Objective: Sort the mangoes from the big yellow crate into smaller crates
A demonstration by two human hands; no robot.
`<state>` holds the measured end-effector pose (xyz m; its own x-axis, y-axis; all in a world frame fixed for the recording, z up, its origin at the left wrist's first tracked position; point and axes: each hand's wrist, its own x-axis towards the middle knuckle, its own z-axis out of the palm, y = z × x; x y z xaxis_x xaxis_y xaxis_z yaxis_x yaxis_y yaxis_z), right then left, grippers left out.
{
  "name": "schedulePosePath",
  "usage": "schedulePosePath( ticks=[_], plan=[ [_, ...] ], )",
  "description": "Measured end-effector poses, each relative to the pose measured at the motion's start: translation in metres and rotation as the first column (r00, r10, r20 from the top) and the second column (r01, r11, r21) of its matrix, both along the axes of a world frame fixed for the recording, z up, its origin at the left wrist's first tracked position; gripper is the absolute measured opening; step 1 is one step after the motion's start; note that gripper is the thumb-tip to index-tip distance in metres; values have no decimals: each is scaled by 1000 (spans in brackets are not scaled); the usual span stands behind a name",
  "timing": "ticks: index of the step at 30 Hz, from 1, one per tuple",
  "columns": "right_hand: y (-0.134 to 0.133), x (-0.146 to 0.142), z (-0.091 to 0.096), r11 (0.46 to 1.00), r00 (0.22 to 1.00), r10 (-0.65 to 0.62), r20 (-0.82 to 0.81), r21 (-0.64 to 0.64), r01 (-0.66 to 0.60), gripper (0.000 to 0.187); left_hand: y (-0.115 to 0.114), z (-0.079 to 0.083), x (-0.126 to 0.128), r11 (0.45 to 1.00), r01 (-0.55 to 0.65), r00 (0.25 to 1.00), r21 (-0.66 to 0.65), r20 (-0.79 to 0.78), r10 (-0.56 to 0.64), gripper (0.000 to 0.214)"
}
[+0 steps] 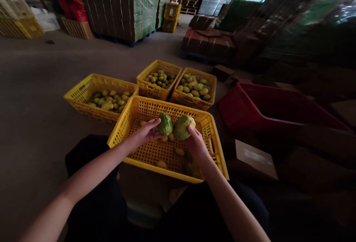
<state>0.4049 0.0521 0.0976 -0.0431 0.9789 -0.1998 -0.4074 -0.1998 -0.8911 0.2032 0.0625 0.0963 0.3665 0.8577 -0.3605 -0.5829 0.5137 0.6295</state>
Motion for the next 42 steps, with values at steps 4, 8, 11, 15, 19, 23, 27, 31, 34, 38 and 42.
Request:
schedulePosePath(
  ticks=[4, 8, 11, 15, 19, 23, 27, 31, 34, 38, 42],
  plan=[
    [3, 1, 2, 987, 992, 49, -118, -146, -66, 27, 2, 5, 2, 987, -53, 996, -153, 66, 64, 24],
    [3, 1, 7, 955, 967, 113, -228, -243, -169, 20, 3, 4, 1, 980, -46, 992, -194, 103, 67, 31],
    [3, 1, 6, 935, 960, 152, -234, -282, -217, 23, 2, 0, 2, 976, -4, 991, -220, 132, 33, 36],
    [4, 0, 4, 922, 968, 165, -186, -320, -219, 29, -1, -2, 5, 976, -11, 988, -219, 146, 44, 37],
    [4, -1, 8, 924, 974, 136, -178, -331, -190, 26, -4, -1, 5, 980, -21, 993, -199, 114, 45, 33],
    [4, -5, 7, 934, 978, 144, -152, -305, -185, 19, -4, 2, 3, 980, -4, 993, -201, 117, 28, 26],
    [5, -8, -3, 935, 977, 198, -84, -284, -214, 21, -4, 5, 5, 965, -40, 994, -260, 86, 64, 15],
    [5, -9, -6, 929, 971, 218, -102, -282, -238, 21, -6, 3, 9, 957, -109, 992, -268, 25, 120, 7],
    [3, -10, -2, 921, 963, 196, -183, -302, -245, 17, -6, 1, 9, 938, -243, 968, -249, 7, 252, 8],
    [-1, -15, 3, 928, 953, 110, -282, -315, -201, 12, -2, 2, 2, 930, -248, 955, -271, 92, 281, 17],
    [-2, -20, 2, 936, 952, 46, -304, -319, -147, 8, 1, 2, -2, 929, -139, 971, -342, 138, 196, 35]
  ],
)
